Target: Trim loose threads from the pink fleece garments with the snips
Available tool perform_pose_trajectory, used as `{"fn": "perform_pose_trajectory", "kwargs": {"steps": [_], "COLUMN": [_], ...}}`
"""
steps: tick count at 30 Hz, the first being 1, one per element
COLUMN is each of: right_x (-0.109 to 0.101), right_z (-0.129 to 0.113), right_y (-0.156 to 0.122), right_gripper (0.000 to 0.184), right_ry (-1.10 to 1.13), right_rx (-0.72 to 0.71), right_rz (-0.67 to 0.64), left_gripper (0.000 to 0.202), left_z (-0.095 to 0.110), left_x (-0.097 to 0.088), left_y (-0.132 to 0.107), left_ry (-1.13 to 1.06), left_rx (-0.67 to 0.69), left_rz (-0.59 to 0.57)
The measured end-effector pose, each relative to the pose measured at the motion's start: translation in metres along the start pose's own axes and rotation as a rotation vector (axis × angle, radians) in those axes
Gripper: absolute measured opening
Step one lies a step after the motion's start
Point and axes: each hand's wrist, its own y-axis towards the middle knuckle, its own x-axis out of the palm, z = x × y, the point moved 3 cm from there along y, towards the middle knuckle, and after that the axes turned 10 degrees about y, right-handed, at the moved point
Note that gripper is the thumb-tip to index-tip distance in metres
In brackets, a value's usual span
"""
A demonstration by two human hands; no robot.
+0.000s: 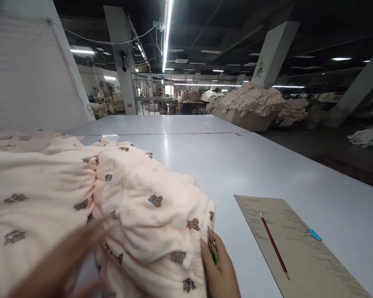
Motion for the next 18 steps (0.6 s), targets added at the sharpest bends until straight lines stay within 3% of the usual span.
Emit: {"fn": "perform_pose_trajectory", "kwargs": {"steps": [2,3,4,6,8,11,13,15,18], "right_x": [0.018,0.025,0.031,0.033,0.025,0.012,0.014,0.023,0.038], "right_z": [-0.012,-0.02,-0.028,-0.041,-0.048,-0.043,-0.038,-0.038,-0.053], "right_y": [-0.013,-0.02,-0.027,-0.035,-0.034,-0.021,-0.011,-0.008,-0.014], "right_gripper": [0.041,0.043,0.043,0.039,0.032,0.037,0.038,0.025,0.021], "right_ry": [0.093,0.144,0.193,0.232,0.132,-0.077,-0.116,-0.116,-0.088], "right_rx": [0.023,0.024,0.014,-0.026,-0.113,-0.25,-0.291,-0.282,-0.247], "right_rz": [-0.029,-0.035,-0.038,-0.022,0.04,0.079,-0.019,-0.169,-0.344], "left_gripper": [0.042,0.041,0.04,0.036,0.028,0.023,0.024,0.028,0.034], "left_z": [0.075,0.1,0.115,0.122,0.106,0.065,0.033,0.003,-0.032], "left_x": [0.031,0.044,0.054,0.063,0.057,0.025,0.002,-0.015,-0.025], "left_y": [0.002,0.005,0.009,0.019,0.031,0.041,0.045,0.051,0.061], "left_ry": [-0.042,-0.065,-0.122,-0.247,-0.356,-0.525,-0.6,-0.588,-0.352], "left_rx": [0.159,0.172,0.152,0.105,-0.001,-0.292,-0.468,-0.578,-0.693], "left_rz": [-0.026,-0.018,-0.023,-0.047,-0.106,-0.218,-0.251,-0.252,-0.23]}}
